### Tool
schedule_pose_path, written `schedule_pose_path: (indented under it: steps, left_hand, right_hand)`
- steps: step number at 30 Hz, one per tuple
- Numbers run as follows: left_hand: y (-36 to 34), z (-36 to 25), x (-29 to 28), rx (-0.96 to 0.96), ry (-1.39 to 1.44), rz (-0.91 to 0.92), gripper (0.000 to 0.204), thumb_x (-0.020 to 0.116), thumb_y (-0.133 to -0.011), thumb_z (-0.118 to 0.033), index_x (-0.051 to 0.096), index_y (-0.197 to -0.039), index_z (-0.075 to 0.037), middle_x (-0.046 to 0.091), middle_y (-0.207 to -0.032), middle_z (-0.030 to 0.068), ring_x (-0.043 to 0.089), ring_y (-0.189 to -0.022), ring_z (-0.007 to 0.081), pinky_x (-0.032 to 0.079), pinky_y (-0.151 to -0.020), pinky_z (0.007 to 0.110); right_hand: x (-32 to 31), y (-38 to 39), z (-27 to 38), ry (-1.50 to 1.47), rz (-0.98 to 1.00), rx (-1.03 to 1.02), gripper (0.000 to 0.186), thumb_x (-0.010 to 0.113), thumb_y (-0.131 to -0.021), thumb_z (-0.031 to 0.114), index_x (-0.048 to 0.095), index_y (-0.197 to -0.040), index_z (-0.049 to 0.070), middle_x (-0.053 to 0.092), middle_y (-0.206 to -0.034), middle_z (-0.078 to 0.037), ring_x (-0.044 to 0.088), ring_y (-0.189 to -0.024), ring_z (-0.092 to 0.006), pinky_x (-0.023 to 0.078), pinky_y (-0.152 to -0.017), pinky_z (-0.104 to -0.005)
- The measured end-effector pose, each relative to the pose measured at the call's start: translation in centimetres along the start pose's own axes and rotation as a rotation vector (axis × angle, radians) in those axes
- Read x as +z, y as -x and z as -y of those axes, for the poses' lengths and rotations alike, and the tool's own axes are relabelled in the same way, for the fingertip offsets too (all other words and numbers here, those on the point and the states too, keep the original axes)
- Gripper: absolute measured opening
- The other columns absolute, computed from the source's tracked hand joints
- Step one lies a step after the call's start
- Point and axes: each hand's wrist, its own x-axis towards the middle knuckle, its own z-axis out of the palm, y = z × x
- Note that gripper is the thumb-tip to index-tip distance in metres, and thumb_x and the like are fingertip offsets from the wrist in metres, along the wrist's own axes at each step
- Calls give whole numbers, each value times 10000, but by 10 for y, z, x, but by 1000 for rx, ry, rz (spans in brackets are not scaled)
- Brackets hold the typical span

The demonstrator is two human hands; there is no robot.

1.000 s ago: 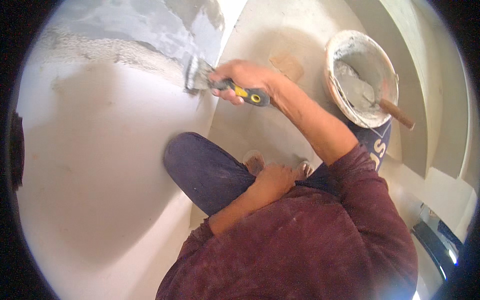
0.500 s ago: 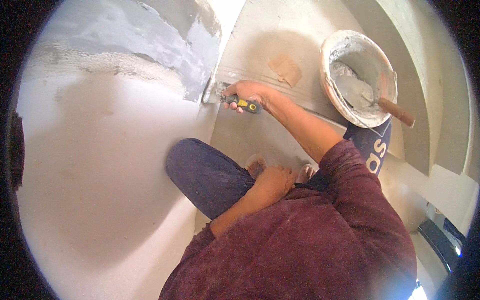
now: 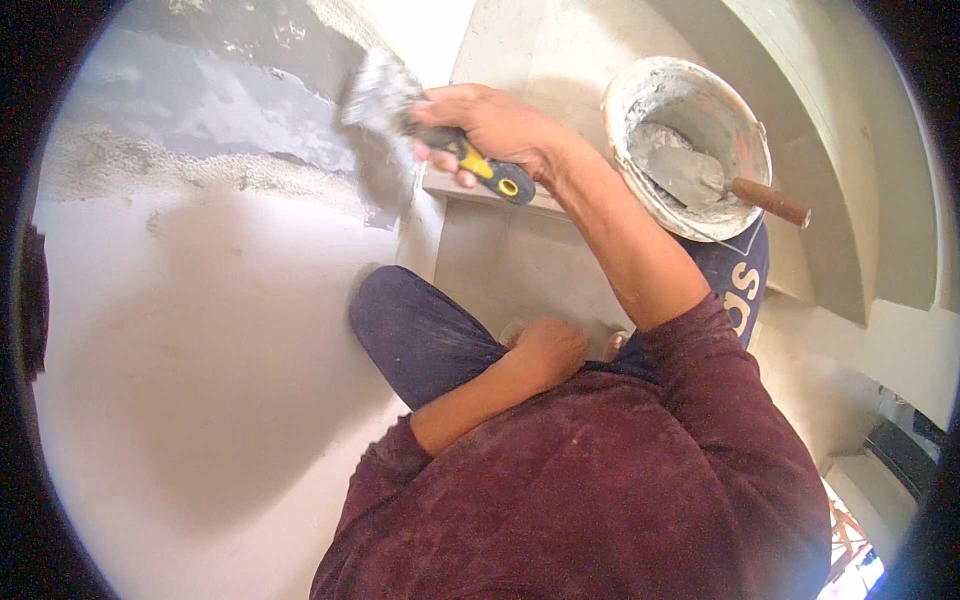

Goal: The person applies plaster to a curved wall using a trowel, repeatedly scooping material from a bucket and smoothing it onto the surface. The person works along a spiral staircase, occasionally kneeling to reach lower sections.

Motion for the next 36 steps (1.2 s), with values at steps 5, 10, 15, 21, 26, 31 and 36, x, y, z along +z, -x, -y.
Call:
schedule_pose_path:
  steps: [5,10,15,21,26,31,36]
  left_hand:
    - [-40,25,-10,114,-45,112,348,580,-822,-143,623,-1147,-27,636,-1180,188,616,-1090,332,493,-896,436]
    - [-81,57,99,117,221,-262,395,606,-825,-171,602,-1209,-78,602,-1238,153,568,-1146,331,447,-951,437]
    - [-74,64,95,102,227,-194,447,614,-828,-182,559,-1264,-96,545,-1306,146,503,-1208,330,391,-1004,429]
    - [-71,52,72,117,197,-184,516,625,-832,-194,508,-1330,-117,478,-1388,139,426,-1283,330,323,-1068,418]
    - [-64,40,31,172,-2,-128,583,647,-825,-196,468,-1376,-139,430,-1444,128,383,-1322,331,277,-1110,408]
    - [-92,64,88,63,289,-94,583,630,-782,-105,501,-1350,-130,446,-1431,140,375,-1336,319,240,-1138,422]
    - [-85,52,47,127,134,55,535,657,-774,-110,560,-1299,-142,544,-1343,156,474,-1274,352,417,-1014,432]
  right_hand:
    - [14,3,-67,302,-177,40,327,440,-1014,331,530,-864,54,509,-658,-29,485,-466,-87,405,-413,-230]
    - [61,-5,-99,309,-261,3,333,443,-998,291,550,-1125,3,524,-717,-41,517,-483,-113,448,-428,-269]
    - [94,-15,-87,506,-275,-45,498,459,-975,249,408,-1397,-9,505,-580,-65,521,-425,-156,463,-442,-315]
    - [81,19,-53,532,-30,206,495,441,-976,246,444,-1367,-56,494,-541,-59,522,-414,-147,449,-433,-308]
    - [55,-17,-54,396,-196,108,342,472,-951,237,601,-1081,-51,509,-507,-73,543,-411,-149,453,-413,-310]
    - [78,0,-49,357,37,223,306,484,-963,237,606,-1011,-38,500,-522,-54,482,-379,-145,457,-414,-296]
    - [35,3,-50,66,-122,177,275,479,-1000,264,543,-900,16,486,-567,-29,471,-406,-97,415,-389,-253]
